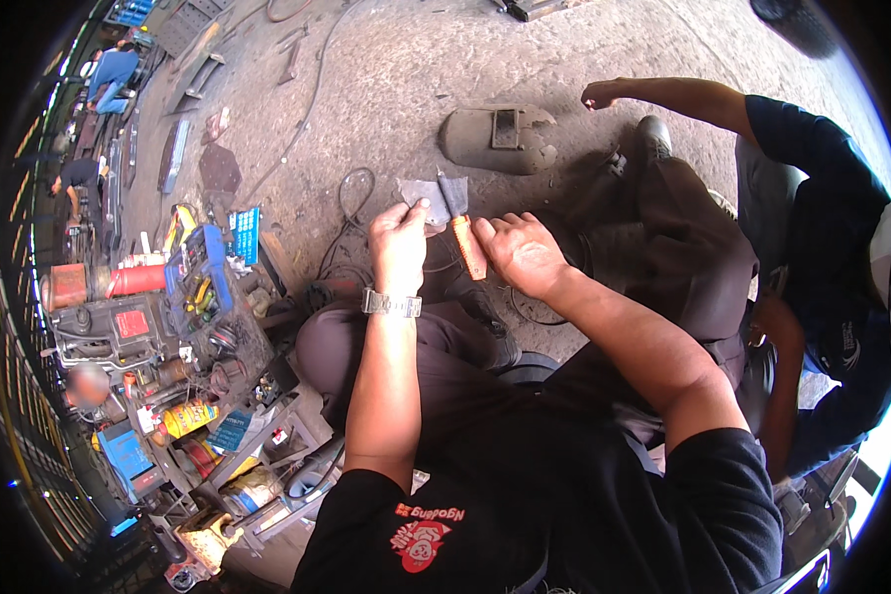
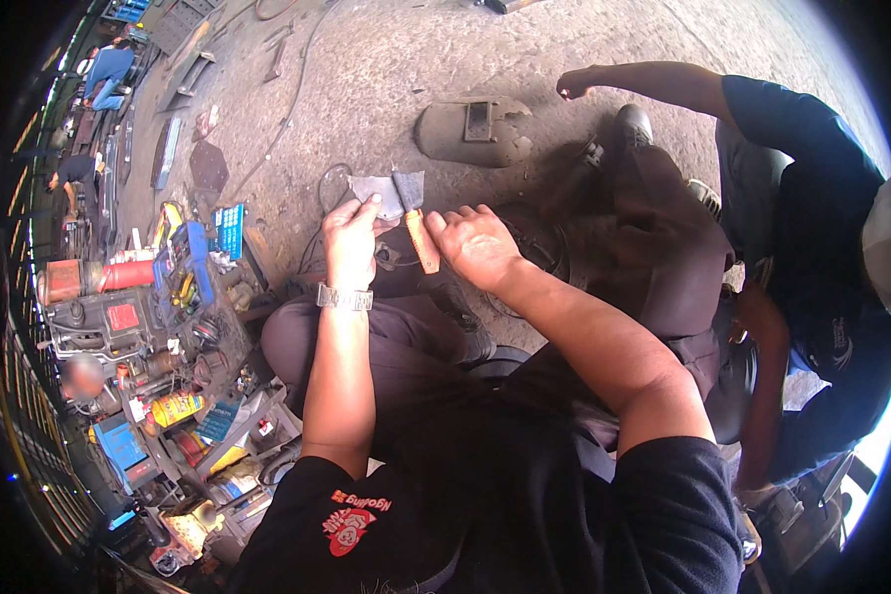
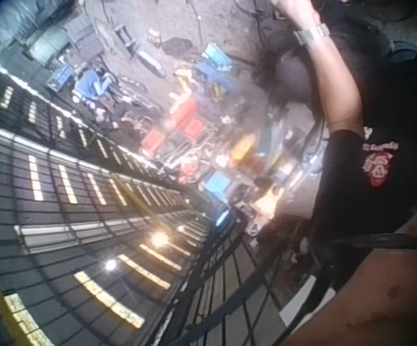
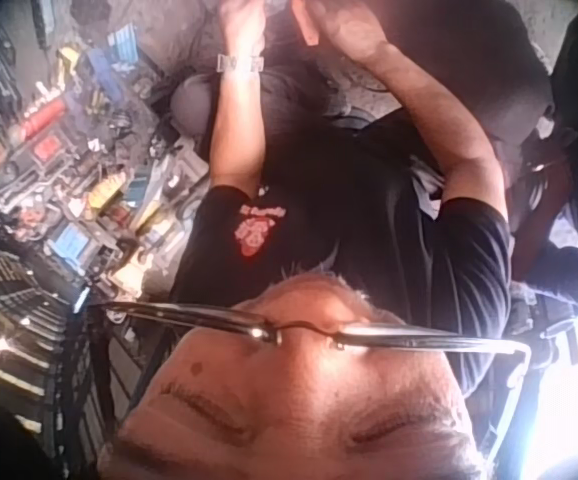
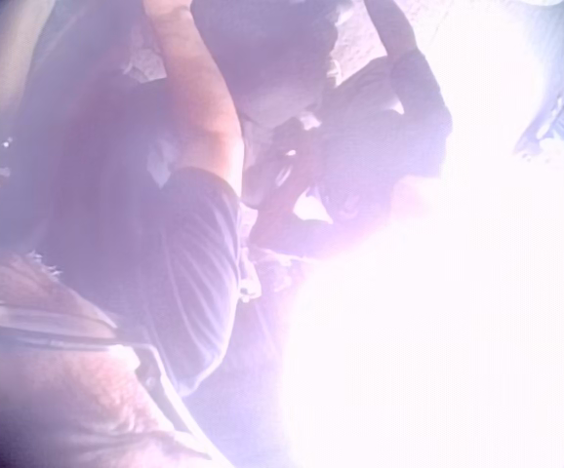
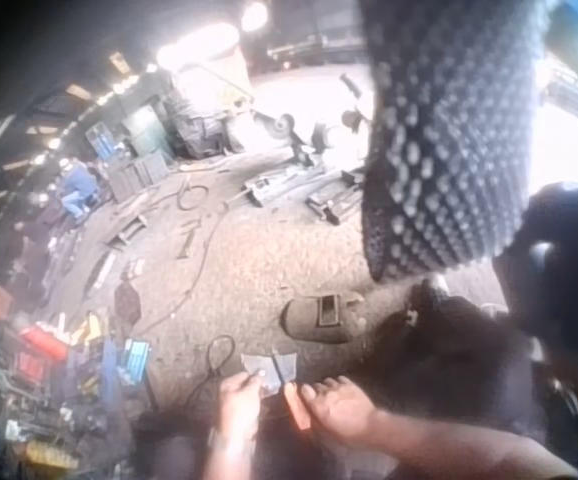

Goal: The person sits on the floor and uses a hand file to smooth the edges of a small metal piece. They repeatedly file the edges and occasionally inspect the piece by turning it over in their hands.

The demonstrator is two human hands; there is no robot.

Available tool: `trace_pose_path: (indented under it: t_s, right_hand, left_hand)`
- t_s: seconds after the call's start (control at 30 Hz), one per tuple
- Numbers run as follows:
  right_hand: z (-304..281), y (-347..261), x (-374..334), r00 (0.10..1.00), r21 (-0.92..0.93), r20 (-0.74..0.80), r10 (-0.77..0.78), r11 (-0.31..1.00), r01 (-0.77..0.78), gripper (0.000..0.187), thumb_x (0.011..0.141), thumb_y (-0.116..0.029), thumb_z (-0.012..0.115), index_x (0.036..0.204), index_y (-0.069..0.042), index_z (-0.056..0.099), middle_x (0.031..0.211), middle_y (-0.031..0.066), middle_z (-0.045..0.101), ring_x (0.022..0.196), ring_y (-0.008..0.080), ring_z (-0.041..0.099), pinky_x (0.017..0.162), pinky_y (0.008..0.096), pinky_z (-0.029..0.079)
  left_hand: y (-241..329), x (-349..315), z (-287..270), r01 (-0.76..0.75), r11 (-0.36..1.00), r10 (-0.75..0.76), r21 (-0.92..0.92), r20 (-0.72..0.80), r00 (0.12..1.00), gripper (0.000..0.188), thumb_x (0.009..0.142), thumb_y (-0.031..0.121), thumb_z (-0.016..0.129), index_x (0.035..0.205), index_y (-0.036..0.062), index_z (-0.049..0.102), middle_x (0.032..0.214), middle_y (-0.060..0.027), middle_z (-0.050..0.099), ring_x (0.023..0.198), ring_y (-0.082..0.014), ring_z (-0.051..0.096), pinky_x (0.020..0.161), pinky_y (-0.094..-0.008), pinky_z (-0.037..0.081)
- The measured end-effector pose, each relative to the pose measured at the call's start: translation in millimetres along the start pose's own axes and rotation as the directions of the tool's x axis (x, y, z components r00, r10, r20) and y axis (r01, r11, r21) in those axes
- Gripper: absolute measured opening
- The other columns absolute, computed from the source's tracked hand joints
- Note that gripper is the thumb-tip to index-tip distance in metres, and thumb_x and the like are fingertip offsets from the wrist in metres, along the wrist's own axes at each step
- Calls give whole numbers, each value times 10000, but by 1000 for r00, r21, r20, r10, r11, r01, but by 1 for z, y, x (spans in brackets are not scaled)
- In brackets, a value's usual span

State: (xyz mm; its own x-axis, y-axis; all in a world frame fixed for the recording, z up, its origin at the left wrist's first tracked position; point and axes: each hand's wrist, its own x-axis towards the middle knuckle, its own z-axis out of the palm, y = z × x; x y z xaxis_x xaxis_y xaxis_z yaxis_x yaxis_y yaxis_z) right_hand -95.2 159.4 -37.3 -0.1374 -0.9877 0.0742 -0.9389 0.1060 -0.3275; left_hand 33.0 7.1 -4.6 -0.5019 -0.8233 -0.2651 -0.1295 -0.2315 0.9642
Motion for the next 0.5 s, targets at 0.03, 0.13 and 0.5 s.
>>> trace_pose_path:
  t_s: [0.03, 0.13, 0.5]
  right_hand:
    - [1, 1, 0, 1000, 4, -12, 1, 1000, -1, 160, 889, -157, 595, 1026, -85, 554, 916, 104, 715, 923, 275, 694, 831, 426, 513]
    - [1, 0, 0, 1000, 10, -25, 4, 1000, -3, 168, 883, -159, 600, 1026, -83, 554, 903, 106, 716, 910, 278, 697, 828, 427, 516]
    - [1, -2, -1, 999, 20, -33, 17, 1000, -16, 195, 859, -163, 628, 1019, -81, 552, 891, 102, 709, 899, 278, 696, 824, 421, 514]
  left_hand:
    - [0, 0, 2, 4, 1000, -5, -12, -7, 1000, 222, 993, 59, 637, 797, -41, 666, 753, -48, 666, 656, -96, 617, 665, -300, 580]
    - [-3, 1, 1, -23, 1000, 23, 20, -14, 1000, 256, 993, 67, 643, 754, -23, 648, 706, -11, 613, 633, -72, 563, 659, -295, 570]
    - [-13, 5, -3, -40, 999, 41, 31, -22, 999, 254, 993, 79, 653, 754, -6, 639, 673, 36, 546, 599, -46, 452, 566, -266, 453]
